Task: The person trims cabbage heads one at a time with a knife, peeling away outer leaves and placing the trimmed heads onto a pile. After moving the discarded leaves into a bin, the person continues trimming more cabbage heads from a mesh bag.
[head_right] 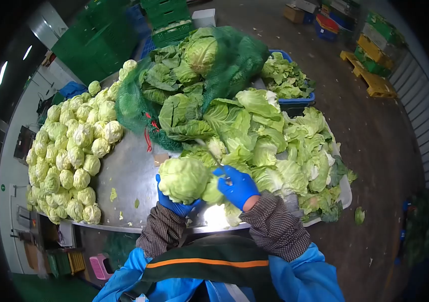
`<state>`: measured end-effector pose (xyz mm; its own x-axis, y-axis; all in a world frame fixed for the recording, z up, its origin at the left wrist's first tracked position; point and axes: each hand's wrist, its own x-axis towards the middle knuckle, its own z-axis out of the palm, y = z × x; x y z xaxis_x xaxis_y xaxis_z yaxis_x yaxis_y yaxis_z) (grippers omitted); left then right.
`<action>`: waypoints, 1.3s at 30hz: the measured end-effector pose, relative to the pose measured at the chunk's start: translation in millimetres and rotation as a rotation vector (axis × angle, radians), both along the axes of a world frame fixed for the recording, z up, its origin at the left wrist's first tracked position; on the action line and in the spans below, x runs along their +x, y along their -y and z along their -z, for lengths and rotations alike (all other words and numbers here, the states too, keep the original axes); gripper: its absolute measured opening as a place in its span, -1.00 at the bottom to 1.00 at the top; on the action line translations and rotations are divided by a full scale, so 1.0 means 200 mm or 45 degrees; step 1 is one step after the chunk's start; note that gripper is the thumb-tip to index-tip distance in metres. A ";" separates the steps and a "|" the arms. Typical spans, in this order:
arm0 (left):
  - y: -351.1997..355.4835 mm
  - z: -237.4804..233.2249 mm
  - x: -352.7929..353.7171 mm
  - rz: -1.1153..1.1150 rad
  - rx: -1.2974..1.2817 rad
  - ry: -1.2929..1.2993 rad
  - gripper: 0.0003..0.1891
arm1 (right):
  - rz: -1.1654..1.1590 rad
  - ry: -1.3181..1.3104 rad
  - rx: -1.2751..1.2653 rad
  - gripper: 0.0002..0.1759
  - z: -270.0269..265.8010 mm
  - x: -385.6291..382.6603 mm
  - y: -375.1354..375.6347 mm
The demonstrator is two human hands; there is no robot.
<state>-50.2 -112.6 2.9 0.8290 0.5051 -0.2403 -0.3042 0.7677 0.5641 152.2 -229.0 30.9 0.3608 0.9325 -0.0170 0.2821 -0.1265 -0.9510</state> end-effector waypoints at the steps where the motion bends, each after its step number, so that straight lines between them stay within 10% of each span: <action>1: 0.01 -0.06 0.02 0.003 0.322 -0.227 -0.24 | 0.028 0.081 -0.217 -0.58 0.00 0.06 0.02; 5: 0.01 -0.13 0.04 0.032 1.433 -0.858 -0.28 | 0.105 0.506 -0.311 -0.34 0.01 0.10 0.03; 10: 0.04 -0.17 0.05 0.004 -0.510 0.453 -0.08 | -0.208 -0.011 -0.119 -0.15 -0.26 -0.01 -0.11; 17: -0.03 -0.15 0.04 -0.027 -0.240 0.125 -0.05 | -0.065 -0.254 -0.316 -0.16 -0.11 -0.04 -0.15; 21: -0.04 -0.08 0.04 -0.068 -0.140 0.052 -0.15 | 0.046 0.815 0.259 -0.15 -0.27 -0.17 -0.14; 24: -0.07 -0.08 0.02 0.034 0.030 -0.176 -0.20 | -0.250 1.192 -0.205 -0.22 -0.39 -0.29 -0.21; 29: -0.07 -0.20 0.00 -0.087 -0.226 -0.131 -0.19 | -0.134 0.458 0.538 -0.79 -0.19 -0.25 -0.26; 34: -0.17 -0.25 -0.11 -0.172 -0.494 -0.036 -0.10 | 0.321 -0.648 0.133 -0.80 -0.12 0.00 -0.26; 39: -0.23 -0.26 -0.20 -0.068 -1.388 0.787 -0.13 | 0.316 -0.014 0.152 -0.38 -0.08 -0.05 -0.37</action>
<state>-89.8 -65.9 55.6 0.9366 0.3245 -0.1322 -0.3358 0.7232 -0.6035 141.9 -155.0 46.8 0.5791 0.8111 0.0823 0.2457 -0.0773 -0.9663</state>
